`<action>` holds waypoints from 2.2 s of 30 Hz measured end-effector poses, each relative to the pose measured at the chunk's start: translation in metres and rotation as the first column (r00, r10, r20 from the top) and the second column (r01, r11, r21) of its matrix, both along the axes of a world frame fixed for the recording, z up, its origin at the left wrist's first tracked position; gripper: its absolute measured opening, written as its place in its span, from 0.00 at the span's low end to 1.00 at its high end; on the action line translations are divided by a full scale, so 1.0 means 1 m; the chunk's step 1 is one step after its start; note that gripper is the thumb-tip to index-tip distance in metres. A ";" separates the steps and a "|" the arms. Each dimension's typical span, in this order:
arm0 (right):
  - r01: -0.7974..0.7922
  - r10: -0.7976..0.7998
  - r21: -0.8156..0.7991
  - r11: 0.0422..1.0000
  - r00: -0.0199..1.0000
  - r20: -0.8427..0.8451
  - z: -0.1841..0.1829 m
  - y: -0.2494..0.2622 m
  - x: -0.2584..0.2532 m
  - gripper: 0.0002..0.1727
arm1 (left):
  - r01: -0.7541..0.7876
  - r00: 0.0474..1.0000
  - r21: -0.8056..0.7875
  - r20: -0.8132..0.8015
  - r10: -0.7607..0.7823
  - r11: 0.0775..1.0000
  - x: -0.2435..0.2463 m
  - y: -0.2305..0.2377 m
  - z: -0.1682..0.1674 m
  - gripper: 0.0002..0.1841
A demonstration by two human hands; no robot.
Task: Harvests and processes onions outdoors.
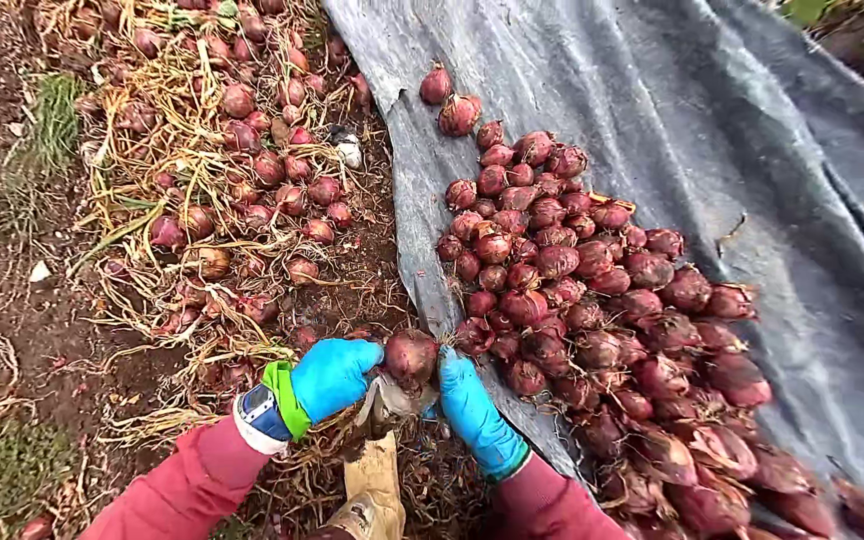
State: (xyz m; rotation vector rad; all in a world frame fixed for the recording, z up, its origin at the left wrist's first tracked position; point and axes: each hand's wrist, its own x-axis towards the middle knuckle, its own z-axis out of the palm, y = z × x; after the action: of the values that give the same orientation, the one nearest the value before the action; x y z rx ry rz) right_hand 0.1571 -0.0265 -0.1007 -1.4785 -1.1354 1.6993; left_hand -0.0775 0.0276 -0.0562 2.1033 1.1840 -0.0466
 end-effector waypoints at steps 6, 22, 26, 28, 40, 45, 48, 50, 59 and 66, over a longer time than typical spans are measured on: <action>-0.129 0.128 -0.114 0.985 0.992 -0.015 -0.013 0.012 0.013 0.44 | -0.147 0.981 -0.109 -0.140 0.131 0.983 -0.038 0.033 -0.005 0.08; 0.293 -0.295 0.058 0.954 0.955 0.040 0.016 0.037 0.058 0.50 | -0.722 0.525 0.337 -0.300 0.796 0.604 -0.184 0.080 0.046 0.22; -0.311 0.340 -0.174 0.934 0.925 0.170 -0.034 -0.010 0.010 0.50 | -0.709 0.124 0.531 -0.553 0.824 0.463 -0.299 -0.002 0.050 0.34; -0.387 0.424 -0.286 0.877 0.902 0.080 -0.056 -0.037 -0.017 0.47 | -0.749 0.278 0.468 -0.421 0.864 0.469 -0.255 -0.016 0.051 0.32; -0.046 0.034 -0.334 0.941 0.999 -0.043 -0.046 -0.092 0.015 0.53 | -0.365 0.755 0.164 -0.524 0.395 0.916 -0.099 0.006 -0.150 0.52; -0.075 0.026 -0.288 0.955 0.985 -0.172 -0.060 -0.048 -0.007 0.53 | -0.439 0.893 -0.173 0.022 0.449 0.882 -0.040 0.007 -0.061 0.51; -0.062 0.048 -0.066 0.996 0.979 -0.199 -0.035 -0.004 -0.019 0.52 | -0.339 0.922 -0.319 0.077 0.381 0.885 -0.008 0.017 -0.023 0.51; -0.039 0.041 0.016 0.999 0.992 -0.121 -0.019 0.015 -0.017 0.52 | -0.169 0.980 -0.324 0.047 0.194 0.931 -0.005 0.028 -0.001 0.51; -0.020 0.019 -0.140 0.990 1.000 -0.005 -0.022 0.004 0.010 0.48 | -0.427 0.867 -0.213 0.179 0.464 0.879 -0.011 0.034 0.012 0.23; 0.087 -0.084 -0.219 0.972 0.996 0.027 -0.037 -0.003 0.028 0.49 | -0.702 0.708 0.042 -0.070 0.703 0.711 -0.061 0.063 -0.018 0.23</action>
State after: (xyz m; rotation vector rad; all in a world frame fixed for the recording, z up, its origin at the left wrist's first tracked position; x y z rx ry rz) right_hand 0.1853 -0.0297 -0.1375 -1.6544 -0.9003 1.8016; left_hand -0.1387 0.0911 -0.0747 1.5297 1.9720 0.2335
